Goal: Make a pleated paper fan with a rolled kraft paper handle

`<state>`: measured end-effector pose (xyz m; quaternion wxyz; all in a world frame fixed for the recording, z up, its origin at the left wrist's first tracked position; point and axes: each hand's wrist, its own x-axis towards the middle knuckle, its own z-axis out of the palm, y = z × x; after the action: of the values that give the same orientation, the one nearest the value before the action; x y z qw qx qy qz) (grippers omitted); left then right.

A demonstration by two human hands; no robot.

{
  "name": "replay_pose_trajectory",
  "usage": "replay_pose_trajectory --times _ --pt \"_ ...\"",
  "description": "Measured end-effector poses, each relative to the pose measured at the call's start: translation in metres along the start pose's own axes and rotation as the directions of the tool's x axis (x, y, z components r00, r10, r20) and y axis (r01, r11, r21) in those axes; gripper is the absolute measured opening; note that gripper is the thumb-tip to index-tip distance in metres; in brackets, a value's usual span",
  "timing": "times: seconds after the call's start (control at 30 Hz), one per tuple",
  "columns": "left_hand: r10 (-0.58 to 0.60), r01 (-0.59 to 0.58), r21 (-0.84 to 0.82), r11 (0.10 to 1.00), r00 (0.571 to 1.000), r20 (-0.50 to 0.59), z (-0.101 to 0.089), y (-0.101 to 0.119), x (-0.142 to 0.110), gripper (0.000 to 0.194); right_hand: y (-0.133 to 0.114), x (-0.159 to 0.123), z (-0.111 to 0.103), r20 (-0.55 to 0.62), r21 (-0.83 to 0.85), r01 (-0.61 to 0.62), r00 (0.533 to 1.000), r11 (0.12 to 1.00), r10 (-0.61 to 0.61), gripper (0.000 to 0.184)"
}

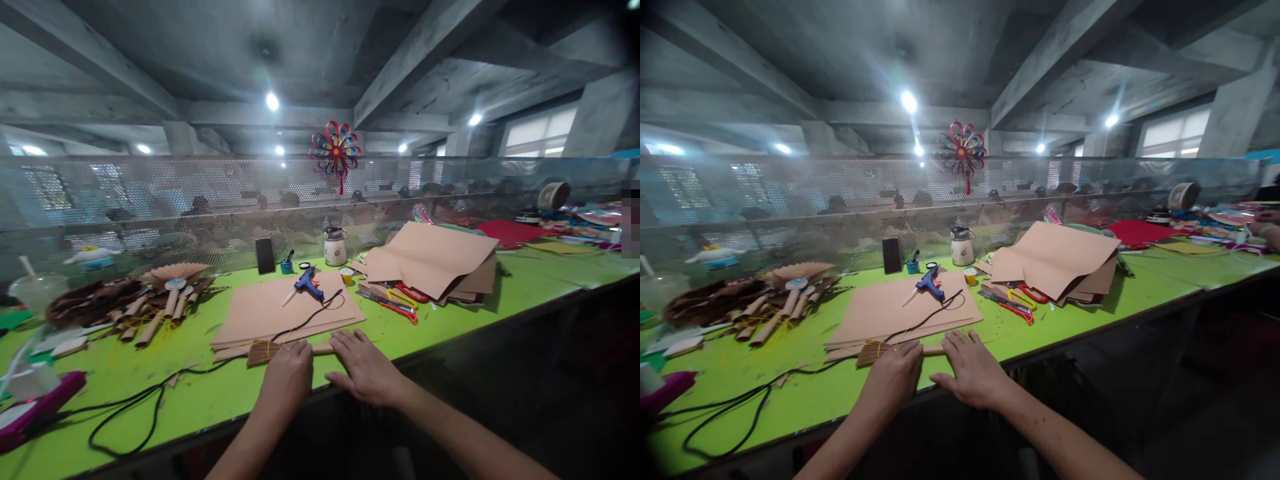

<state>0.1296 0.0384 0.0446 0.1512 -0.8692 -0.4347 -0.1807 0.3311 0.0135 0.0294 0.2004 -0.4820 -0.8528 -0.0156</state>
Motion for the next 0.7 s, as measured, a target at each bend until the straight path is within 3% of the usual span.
replay_pose_trajectory --times 0.23,0.53,0.7 --pt "0.011 -0.011 -0.024 1.000 1.000 0.003 0.0035 -0.0015 -0.0022 0.020 0.0017 0.0010 0.0061 -0.035 -0.028 0.030 0.999 0.999 -0.031 0.062" --pt "-0.001 -0.001 -0.052 0.999 1.000 -0.031 0.0064 -0.0006 -0.0013 0.017 0.0003 0.0016 -0.0014 -0.006 -0.007 0.000 1.000 1.000 0.000 0.064" --pt "0.012 -0.015 -0.053 0.998 0.998 -0.062 0.0078 -0.0017 -0.0015 0.015 0.0011 -0.0021 -0.0008 -0.170 0.063 -0.042 0.984 0.997 0.052 0.059"
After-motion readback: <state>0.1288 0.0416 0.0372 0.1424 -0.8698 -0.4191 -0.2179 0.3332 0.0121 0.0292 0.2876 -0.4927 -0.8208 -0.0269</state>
